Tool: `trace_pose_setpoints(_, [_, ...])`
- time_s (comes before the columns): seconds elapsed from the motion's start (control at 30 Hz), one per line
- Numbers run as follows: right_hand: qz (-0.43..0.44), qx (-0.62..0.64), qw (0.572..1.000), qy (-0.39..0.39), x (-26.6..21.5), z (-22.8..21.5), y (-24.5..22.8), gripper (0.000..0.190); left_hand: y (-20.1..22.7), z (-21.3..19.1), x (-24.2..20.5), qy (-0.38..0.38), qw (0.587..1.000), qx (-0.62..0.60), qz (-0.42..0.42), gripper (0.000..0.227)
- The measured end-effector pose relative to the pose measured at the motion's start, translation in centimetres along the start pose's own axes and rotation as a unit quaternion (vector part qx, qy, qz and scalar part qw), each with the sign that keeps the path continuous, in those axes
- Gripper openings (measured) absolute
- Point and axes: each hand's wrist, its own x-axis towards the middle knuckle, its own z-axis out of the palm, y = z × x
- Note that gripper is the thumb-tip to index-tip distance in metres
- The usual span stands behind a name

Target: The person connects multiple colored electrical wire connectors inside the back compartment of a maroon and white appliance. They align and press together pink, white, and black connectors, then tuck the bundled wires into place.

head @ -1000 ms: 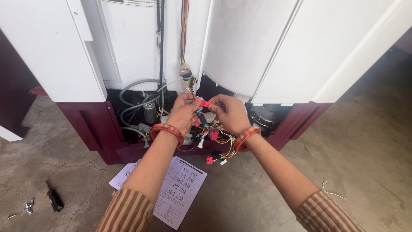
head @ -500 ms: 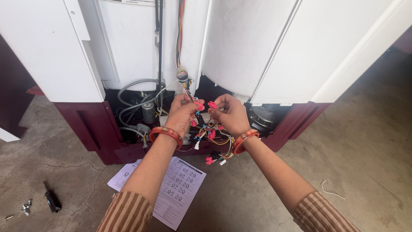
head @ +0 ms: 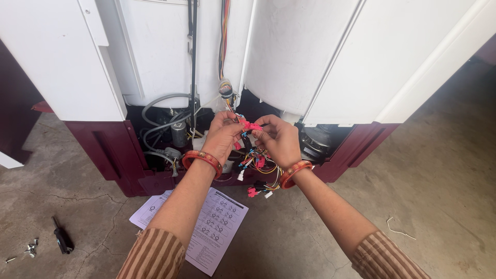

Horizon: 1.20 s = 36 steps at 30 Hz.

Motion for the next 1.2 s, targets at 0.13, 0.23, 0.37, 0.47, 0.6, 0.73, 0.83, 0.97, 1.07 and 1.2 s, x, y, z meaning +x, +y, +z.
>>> trace_pose_setpoints(0.13, [-0.059, -0.163, 0.985, 0.023, -0.6, -0.4, -1.2, 0.016, -0.3, -0.2, 0.3, -0.003, 1.000, -0.003, 0.003, 0.035])
trace_pose_setpoints(0.23, [-0.056, -0.208, 0.976, 0.027, -0.6, -0.4, -1.9, 0.018, -0.3, -0.5, 0.4, -0.005, 1.000, 0.013, 0.001, 0.035])
trace_pose_setpoints(0.37, [-0.054, -0.258, 0.964, 0.018, -0.6, -0.5, -2.4, 0.019, -0.4, -0.9, 0.2, 0.001, 0.999, 0.045, 0.010, 0.034])
trace_pose_setpoints(0.47, [-0.049, -0.280, 0.959, 0.008, -0.7, -0.5, -2.5, 0.020, -0.7, -0.9, 0.0, 0.021, 0.997, 0.077, 0.025, 0.034])
trace_pose_setpoints(0.6, [-0.061, -0.289, 0.955, 0.009, -0.3, -0.4, -2.0, 0.020, -0.7, -0.8, 0.0, 0.034, 0.989, 0.130, 0.057, 0.033])
trace_pose_setpoints(0.73, [0.014, -0.200, 0.978, -0.052, 0.5, -0.7, -0.5, 0.017, -0.2, -1.1, -0.2, 0.027, 0.987, 0.157, 0.033, 0.031])
trace_pose_setpoints(0.83, [0.053, -0.079, 0.991, -0.095, 1.1, -0.7, 0.8, 0.017, 0.3, -1.3, -0.3, 0.017, 0.986, 0.164, 0.009, 0.031])
trace_pose_setpoints(0.97, [0.088, 0.005, 0.989, -0.119, 1.3, -0.7, 1.4, 0.017, 0.7, -1.3, -0.1, 0.006, 0.985, 0.170, -0.019, 0.033])
trace_pose_setpoints(1.07, [0.098, -0.035, 0.989, -0.103, 1.2, -0.6, 1.0, 0.016, 0.9, -0.9, 0.1, 0.021, 0.979, 0.200, -0.028, 0.035])
trace_pose_setpoints(1.2, [0.125, -0.036, 0.988, -0.087, 1.0, -0.5, 0.5, 0.016, 1.5, -0.8, -0.1, 0.036, 0.977, 0.207, -0.028, 0.037])
